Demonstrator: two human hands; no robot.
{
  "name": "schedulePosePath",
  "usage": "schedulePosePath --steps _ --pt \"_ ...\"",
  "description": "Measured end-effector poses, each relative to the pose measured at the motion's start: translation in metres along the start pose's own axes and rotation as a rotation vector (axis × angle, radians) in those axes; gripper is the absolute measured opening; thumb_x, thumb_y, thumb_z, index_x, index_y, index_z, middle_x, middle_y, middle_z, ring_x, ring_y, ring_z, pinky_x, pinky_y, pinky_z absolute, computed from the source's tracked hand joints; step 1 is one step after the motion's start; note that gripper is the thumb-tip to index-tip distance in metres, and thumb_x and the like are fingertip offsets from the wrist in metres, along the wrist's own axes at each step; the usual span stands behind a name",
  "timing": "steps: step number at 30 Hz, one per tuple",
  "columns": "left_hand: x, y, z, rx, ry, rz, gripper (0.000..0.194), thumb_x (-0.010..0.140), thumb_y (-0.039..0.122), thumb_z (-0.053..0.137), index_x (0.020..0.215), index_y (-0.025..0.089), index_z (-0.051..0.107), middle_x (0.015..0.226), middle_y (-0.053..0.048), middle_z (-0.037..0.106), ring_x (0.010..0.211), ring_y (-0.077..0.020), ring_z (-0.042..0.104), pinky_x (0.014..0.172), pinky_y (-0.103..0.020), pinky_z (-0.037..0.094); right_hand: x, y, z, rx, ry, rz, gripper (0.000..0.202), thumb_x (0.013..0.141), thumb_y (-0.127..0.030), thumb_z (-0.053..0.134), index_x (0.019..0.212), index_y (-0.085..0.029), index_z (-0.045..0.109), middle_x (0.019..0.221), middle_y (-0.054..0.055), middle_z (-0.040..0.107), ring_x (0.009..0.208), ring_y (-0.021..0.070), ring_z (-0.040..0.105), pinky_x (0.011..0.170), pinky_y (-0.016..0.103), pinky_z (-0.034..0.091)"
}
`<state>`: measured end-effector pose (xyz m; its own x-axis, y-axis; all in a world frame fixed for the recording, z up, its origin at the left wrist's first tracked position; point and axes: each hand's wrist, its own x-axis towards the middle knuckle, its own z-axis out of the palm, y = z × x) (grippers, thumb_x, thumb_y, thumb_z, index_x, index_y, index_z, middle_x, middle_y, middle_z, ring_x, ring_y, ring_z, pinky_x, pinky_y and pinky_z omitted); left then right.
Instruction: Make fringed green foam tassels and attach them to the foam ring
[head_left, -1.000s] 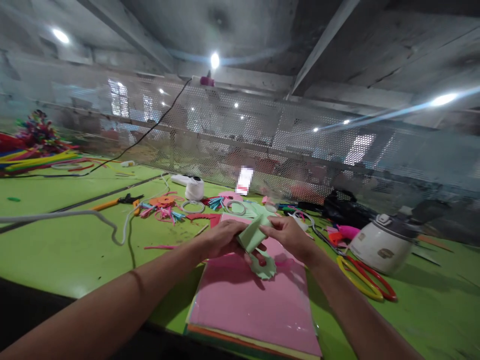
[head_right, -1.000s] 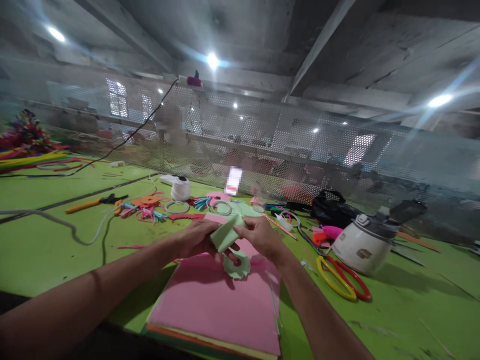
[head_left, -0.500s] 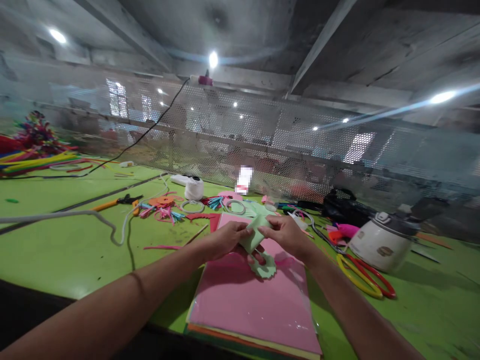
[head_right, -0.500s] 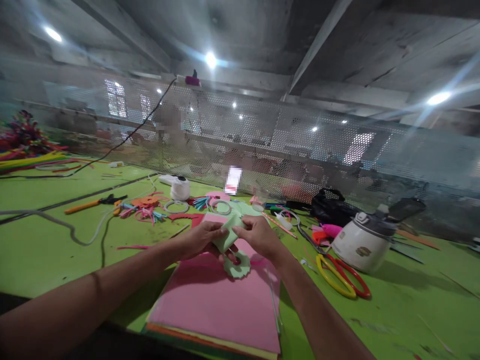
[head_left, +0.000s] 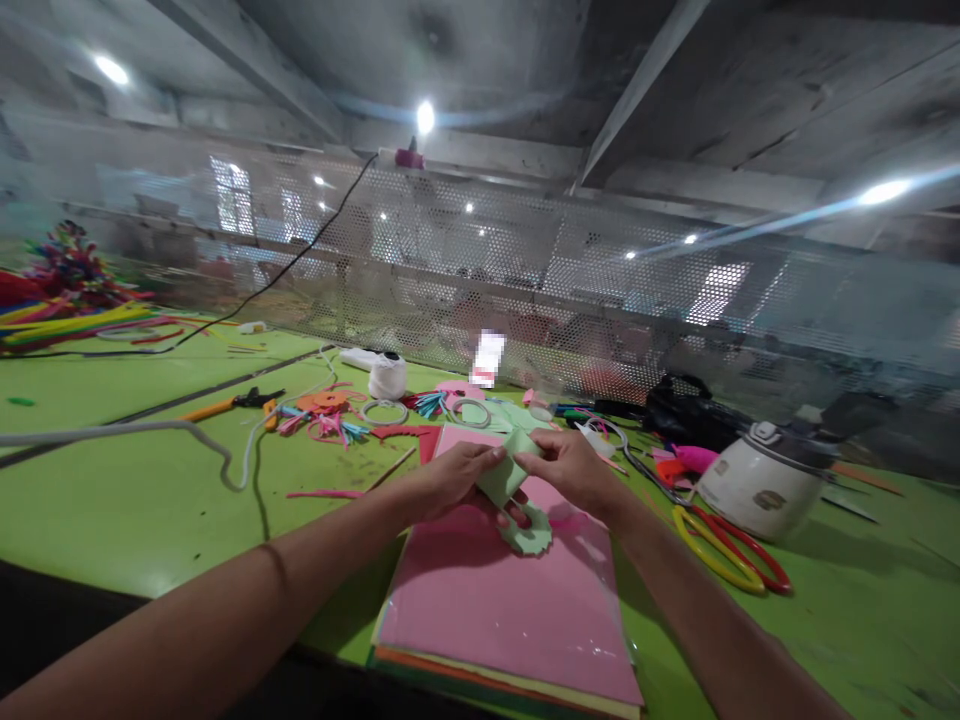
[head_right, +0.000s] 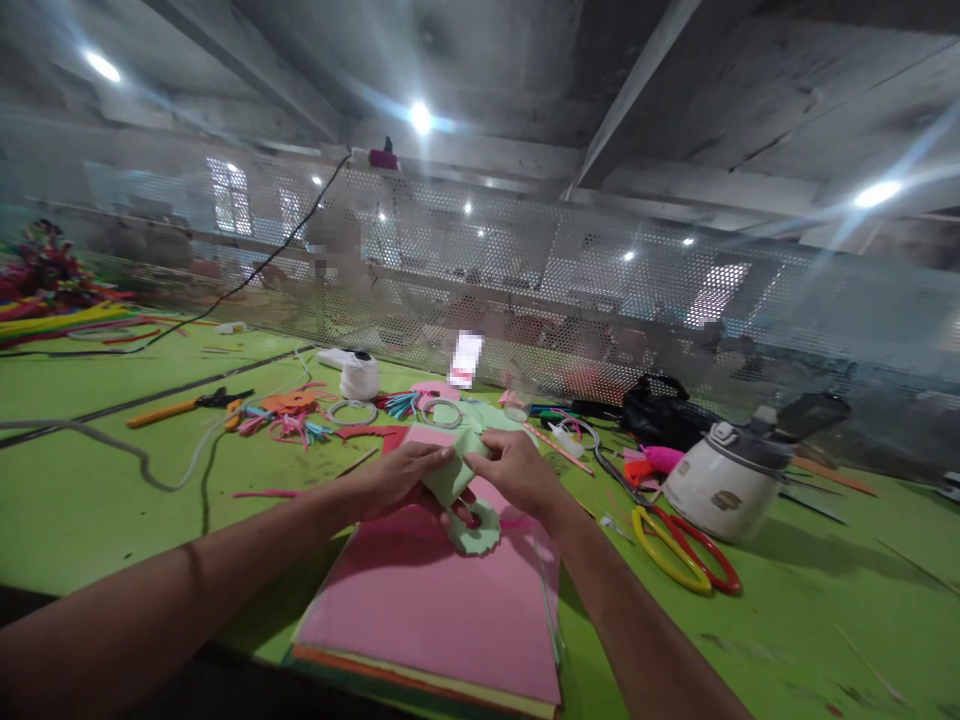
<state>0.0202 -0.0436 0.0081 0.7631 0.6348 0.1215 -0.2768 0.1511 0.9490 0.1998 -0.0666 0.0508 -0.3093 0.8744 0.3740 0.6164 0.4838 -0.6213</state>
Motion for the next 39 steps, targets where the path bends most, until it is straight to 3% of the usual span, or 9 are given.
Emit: schedulePosePath --steps 10,16,21,27,32,36,39 --pt "0.003 -0.001 0.004 0.077 0.092 -0.006 0.028 0.091 0.027 0.043 0.1 0.005 0.056 0.079 -0.018 0.067 0.06 -0.0207 0.067 0.057 -0.033 0.054 0.0 0.0 0.0 0.047 0.017 0.025 0.033 0.075 -0.03 0.058 0.051 -0.02 0.038 0.053 -0.007 0.029 0.05 0.0088 0.029 0.047 0.024 0.022" --pt "0.004 -0.002 0.003 0.078 0.095 -0.004 0.026 0.087 0.028 0.052 0.1 0.006 0.055 0.077 -0.016 0.067 0.061 -0.0218 0.068 0.056 -0.033 0.054 0.002 0.004 0.003 0.186 0.028 0.049 0.014 0.073 -0.028 0.059 0.071 -0.019 0.05 0.059 -0.005 0.049 0.055 0.0113 0.046 0.052 0.024 0.037" --pt "0.002 -0.001 0.004 0.074 0.083 0.011 0.027 0.083 0.029 0.059 0.097 0.006 0.055 0.075 -0.015 0.066 0.067 -0.0239 0.068 0.057 -0.031 0.054 0.003 0.005 0.005 0.242 0.034 0.05 0.014 0.071 -0.028 0.062 0.071 -0.018 0.051 0.062 -0.004 0.051 0.057 0.0116 0.048 0.054 0.025 0.039" --pt "-0.002 0.001 0.005 -0.026 0.066 0.03 0.038 0.09 0.04 0.044 0.1 0.005 0.057 0.077 -0.018 0.066 0.064 -0.022 0.068 0.056 -0.03 0.054 0.002 0.004 0.003 0.252 0.029 0.056 0.014 0.072 -0.026 0.062 0.068 -0.017 0.052 0.06 -0.005 0.049 0.055 0.0101 0.045 0.052 0.024 0.036" --pt "-0.001 0.004 0.006 -0.015 0.101 0.0 0.032 0.091 0.032 0.041 0.102 0.005 0.055 0.077 -0.018 0.066 0.063 -0.0223 0.067 0.054 -0.031 0.053 0.001 0.003 0.002 0.265 0.024 0.056 0.013 0.072 -0.023 0.063 0.069 -0.017 0.052 0.061 -0.004 0.051 0.057 0.0112 0.049 0.054 0.025 0.039" --pt "0.0 0.005 0.007 0.018 0.132 -0.016 0.029 0.092 0.027 0.039 0.101 0.004 0.055 0.082 -0.019 0.067 0.063 -0.0212 0.067 0.054 -0.031 0.053 0.002 0.007 0.004 0.316 0.03 0.058 0.015 0.072 -0.022 0.063 0.081 -0.017 0.052 0.071 -0.001 0.058 0.064 0.0131 0.055 0.059 0.026 0.044" --pt "0.001 0.005 0.007 0.029 0.135 -0.008 0.028 0.091 0.027 0.041 0.099 0.004 0.056 0.083 -0.019 0.067 0.064 -0.0207 0.067 0.054 -0.032 0.054 0.002 0.011 0.005 0.377 0.033 0.069 0.032 0.072 -0.022 0.064 0.101 -0.018 0.049 0.076 -0.001 0.061 0.064 0.0136 0.057 0.058 0.026 0.045"
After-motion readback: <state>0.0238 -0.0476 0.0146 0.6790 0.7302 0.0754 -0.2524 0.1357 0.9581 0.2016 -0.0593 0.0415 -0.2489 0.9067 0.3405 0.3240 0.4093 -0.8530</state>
